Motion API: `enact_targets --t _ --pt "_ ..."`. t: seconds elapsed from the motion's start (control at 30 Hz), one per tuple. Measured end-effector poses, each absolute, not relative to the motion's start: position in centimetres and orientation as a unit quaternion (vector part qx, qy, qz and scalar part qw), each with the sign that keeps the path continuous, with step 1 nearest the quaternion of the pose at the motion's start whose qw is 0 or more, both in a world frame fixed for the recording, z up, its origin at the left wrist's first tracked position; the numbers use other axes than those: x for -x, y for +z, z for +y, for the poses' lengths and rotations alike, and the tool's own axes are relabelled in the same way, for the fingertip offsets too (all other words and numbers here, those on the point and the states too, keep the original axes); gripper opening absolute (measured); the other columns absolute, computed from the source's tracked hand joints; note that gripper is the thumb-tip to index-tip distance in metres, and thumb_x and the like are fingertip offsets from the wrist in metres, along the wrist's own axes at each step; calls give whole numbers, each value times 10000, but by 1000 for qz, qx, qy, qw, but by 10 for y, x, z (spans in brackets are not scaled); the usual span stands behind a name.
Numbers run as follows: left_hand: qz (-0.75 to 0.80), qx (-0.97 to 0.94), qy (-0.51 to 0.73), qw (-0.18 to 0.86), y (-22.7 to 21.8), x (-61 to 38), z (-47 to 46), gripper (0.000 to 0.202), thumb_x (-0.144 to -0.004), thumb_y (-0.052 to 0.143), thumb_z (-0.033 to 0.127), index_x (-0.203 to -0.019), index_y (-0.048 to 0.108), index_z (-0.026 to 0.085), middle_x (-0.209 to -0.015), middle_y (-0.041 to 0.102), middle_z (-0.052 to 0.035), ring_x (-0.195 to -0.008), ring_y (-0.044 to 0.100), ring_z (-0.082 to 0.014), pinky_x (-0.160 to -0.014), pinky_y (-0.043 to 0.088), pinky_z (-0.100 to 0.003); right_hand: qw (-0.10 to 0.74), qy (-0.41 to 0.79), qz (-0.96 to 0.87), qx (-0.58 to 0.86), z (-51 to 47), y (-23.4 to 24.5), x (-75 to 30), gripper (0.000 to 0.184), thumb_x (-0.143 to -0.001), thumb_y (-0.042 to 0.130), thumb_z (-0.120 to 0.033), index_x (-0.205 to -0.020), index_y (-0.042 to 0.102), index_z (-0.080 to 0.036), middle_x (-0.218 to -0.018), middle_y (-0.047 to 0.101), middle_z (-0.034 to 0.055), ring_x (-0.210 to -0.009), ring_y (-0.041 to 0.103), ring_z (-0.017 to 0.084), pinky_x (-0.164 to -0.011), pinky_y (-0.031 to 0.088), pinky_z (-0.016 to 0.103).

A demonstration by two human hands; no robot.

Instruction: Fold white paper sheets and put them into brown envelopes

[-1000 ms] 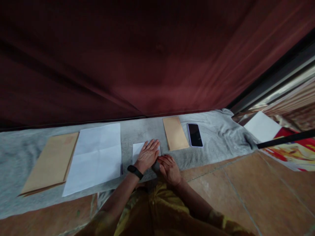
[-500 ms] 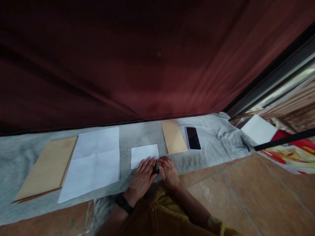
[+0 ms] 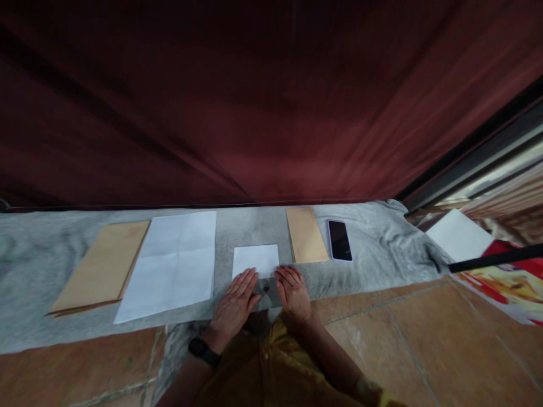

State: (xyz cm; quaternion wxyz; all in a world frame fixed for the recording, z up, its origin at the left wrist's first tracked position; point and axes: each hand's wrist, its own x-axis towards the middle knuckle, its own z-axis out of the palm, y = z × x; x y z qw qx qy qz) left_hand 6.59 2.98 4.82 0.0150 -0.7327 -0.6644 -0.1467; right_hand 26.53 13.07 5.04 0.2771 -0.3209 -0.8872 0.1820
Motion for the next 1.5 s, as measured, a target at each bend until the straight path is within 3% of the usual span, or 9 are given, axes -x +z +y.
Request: enact_targets --t 0.33,0.6,0.73,1.0,1.13,1.27,1.5 --pt "-707 691 -147 47 55 -71 14 570 -1013 419 425 -1493 407 118 -1542 459 -147 -1448 403 -264 -1184 387 -489 271 165 -893 318 130 55 -263 334 -1020 438 -226 -1286 638 -196 -1317 660 88 -1296 532 237 -1152 385 495" --pt "-692 710 -126 20 56 -102 36 503 -998 406 259 -1465 439 77 -1528 479 -146 -1454 393 -228 -1199 375 -433 226 137 -919 293 122 58 -242 407 -1034 422 -245 -1412 556 -179 -1401 618 83 -1361 504 208 -1209 311 454" --pt "-699 701 -138 33 53 -91 27 530 -1006 429 329 -1485 420 101 -1554 445 -137 -1465 373 -235 -1203 365 -440 222 127 -920 296 121 53 -248 398 -1034 426 -256 -1387 582 -157 -1419 601 99 -1361 511 225 -1207 319 462" --pt "-724 672 -140 62 52 -66 6 582 -1008 430 394 -1506 383 98 -1551 443 -152 -1461 381 -253 -1198 366 -454 211 115 -918 314 121 47 -269 458 -1023 435 -248 -1467 492 -155 -1478 541 108 -1389 480 240 -1205 328 491" --pt "-731 665 -140 64 53 -76 9 569 -1010 424 380 -1485 409 67 -1554 431 -176 -1470 363 -269 -1206 349 -465 208 130 -917 315 121 49 -273 454 -1032 392 -246 -1463 493 -148 -1491 526 108 -1407 456 240 -1214 311 507" --pt "-702 699 -137 28 57 -100 25 539 -1006 439 365 -1473 436 94 -1568 423 -143 -1478 350 -255 -1217 330 -454 216 160 -912 309 130 53 -268 431 -1049 353 -270 -1420 545 -164 -1465 556 103 -1405 460 237 -1210 318 511" --pt "-677 723 -136 8 61 -118 46 551 -992 470 450 -1422 511 107 -1540 470 -133 -1471 362 -262 -1224 303 -437 210 185 -907 316 157 56 -252 449 -1071 306 -326 -1406 559 -167 -1463 556 110 -1417 439 251 -1195 331 531"
